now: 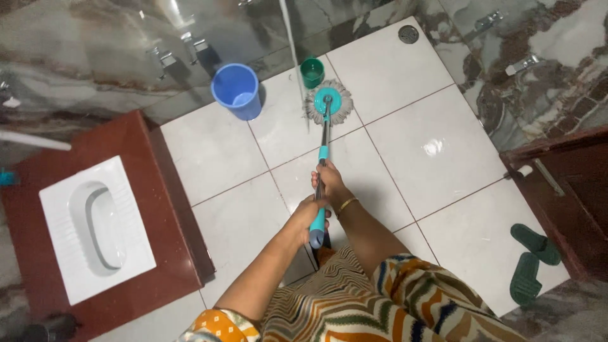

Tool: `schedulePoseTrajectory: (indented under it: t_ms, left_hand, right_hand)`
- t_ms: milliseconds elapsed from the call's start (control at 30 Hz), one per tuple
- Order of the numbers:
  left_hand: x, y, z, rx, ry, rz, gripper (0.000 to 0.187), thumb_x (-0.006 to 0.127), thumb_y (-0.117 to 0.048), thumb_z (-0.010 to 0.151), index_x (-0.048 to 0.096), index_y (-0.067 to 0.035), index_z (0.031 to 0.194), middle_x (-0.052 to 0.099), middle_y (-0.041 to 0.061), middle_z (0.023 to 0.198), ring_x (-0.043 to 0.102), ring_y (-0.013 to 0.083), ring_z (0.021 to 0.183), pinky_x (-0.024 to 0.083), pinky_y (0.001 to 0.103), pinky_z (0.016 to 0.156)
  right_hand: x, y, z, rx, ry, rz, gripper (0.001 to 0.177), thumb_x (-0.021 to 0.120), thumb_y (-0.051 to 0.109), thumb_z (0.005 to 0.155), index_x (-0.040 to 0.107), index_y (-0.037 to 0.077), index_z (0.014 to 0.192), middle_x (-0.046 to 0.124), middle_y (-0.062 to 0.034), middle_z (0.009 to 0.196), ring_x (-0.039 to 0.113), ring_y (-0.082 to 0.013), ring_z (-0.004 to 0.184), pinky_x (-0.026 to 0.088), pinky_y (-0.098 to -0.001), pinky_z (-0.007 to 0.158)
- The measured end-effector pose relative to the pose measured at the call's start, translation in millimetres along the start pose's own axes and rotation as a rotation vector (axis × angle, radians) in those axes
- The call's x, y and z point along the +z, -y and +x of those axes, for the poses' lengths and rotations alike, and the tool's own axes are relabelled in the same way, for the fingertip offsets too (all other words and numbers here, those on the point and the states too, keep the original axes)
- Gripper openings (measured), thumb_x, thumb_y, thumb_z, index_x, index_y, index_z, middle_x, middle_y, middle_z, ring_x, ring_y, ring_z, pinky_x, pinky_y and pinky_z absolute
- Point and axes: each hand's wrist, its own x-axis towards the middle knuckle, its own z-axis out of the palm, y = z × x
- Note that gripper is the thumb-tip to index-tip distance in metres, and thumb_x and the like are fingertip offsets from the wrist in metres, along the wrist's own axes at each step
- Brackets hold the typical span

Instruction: Mopping the floor of a bathroom using a spin mop.

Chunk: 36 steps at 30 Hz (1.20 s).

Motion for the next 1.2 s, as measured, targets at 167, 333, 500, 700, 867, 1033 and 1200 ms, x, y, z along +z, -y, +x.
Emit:
schedulePoseTrajectory:
  t_ms: [167, 333, 500, 700, 867, 1033, 1200]
  left_hand:
    - [21, 15, -3, -0.021, -0.022, -0.038, 0.019, 0.051, -0.026, 0.101, 0.050, -0.014, 0.117, 0.056, 0.006, 0.075, 0.052, 0.0177, 0.049, 0.044, 0.033, 0.040]
    - [17, 74, -41, -0.036, -0.052, -0.131, 0.013, 0.049, -0.024, 0.101, 0.049, -0.017, 0.112, 0.054, 0.006, 0.072, 0.049, 0.0184, 0.047, 0.040, 0.032, 0.037]
    - [-13, 147, -96, 0.005, -0.087, -0.280, 0.012, 0.049, -0.021, 0.100, 0.052, -0.014, 0.110, 0.055, 0.006, 0.073, 0.050, 0.0187, 0.050, 0.043, 0.033, 0.042]
    - [-40, 245, -174, 0.098, -0.105, -0.374, 0.021, 0.049, -0.022, 0.100, 0.050, -0.012, 0.119, 0.055, 0.007, 0.076, 0.053, 0.0194, 0.057, 0.049, 0.037, 0.051]
    - [-58, 288, -209, 0.163, -0.132, -0.540, 0.026, 0.049, -0.026, 0.103, 0.044, -0.012, 0.123, 0.054, 0.007, 0.080, 0.053, 0.0196, 0.057, 0.049, 0.038, 0.050]
    - [-53, 301, -230, 0.159, -0.217, -0.720, 0.031, 0.045, -0.025, 0.101, 0.040, -0.028, 0.132, 0.052, 0.006, 0.080, 0.049, 0.0177, 0.056, 0.046, 0.035, 0.049]
    - [-15, 286, -258, 0.106, -0.258, -0.742, 0.041, 0.044, -0.038, 0.102, 0.030, -0.035, 0.141, 0.047, 0.008, 0.077, 0.049, 0.0217, 0.056, 0.045, 0.035, 0.047]
  right_hand:
    - [-9, 13, -23, 0.022, -0.050, -0.051, 0.044, 0.046, 0.013, 0.101, 0.039, 0.023, 0.143, 0.057, -0.0082, 0.083, 0.051, -0.0121, 0.060, 0.048, -0.0260, 0.047]
    - [-22, -31, -63, 0.052, -0.034, -0.162, 0.042, 0.047, 0.014, 0.099, 0.038, 0.018, 0.140, 0.055, -0.0077, 0.080, 0.050, -0.0125, 0.057, 0.047, -0.0269, 0.044]
    - [-21, -94, -111, 0.172, 0.011, -0.462, 0.064, 0.058, -0.003, 0.095, 0.017, 0.002, 0.144, 0.053, -0.0108, 0.081, 0.054, -0.0158, 0.061, 0.052, -0.0315, 0.048]
    - [-8, -188, -193, 0.227, 0.052, -0.681, 0.064, 0.054, -0.003, 0.090, 0.020, 0.004, 0.143, 0.051, -0.0107, 0.077, 0.052, -0.0189, 0.059, 0.052, -0.0356, 0.047]
    - [8, -244, -212, 0.246, 0.173, -0.875, 0.048, 0.055, -0.002, 0.090, 0.030, 0.003, 0.132, 0.053, -0.0103, 0.076, 0.054, -0.0180, 0.060, 0.053, -0.0346, 0.049]
    - [21, -272, -237, 0.298, 0.320, -0.921, 0.032, 0.056, 0.001, 0.090, 0.038, 0.008, 0.116, 0.050, -0.0078, 0.073, 0.051, -0.0171, 0.055, 0.049, -0.0317, 0.045]
    - [-15, -291, -220, 0.336, 0.378, -0.467, 0.088, 0.059, -0.006, 0.090, 0.011, 0.021, 0.159, 0.054, -0.0053, 0.076, 0.051, -0.0111, 0.056, 0.049, -0.0257, 0.048]
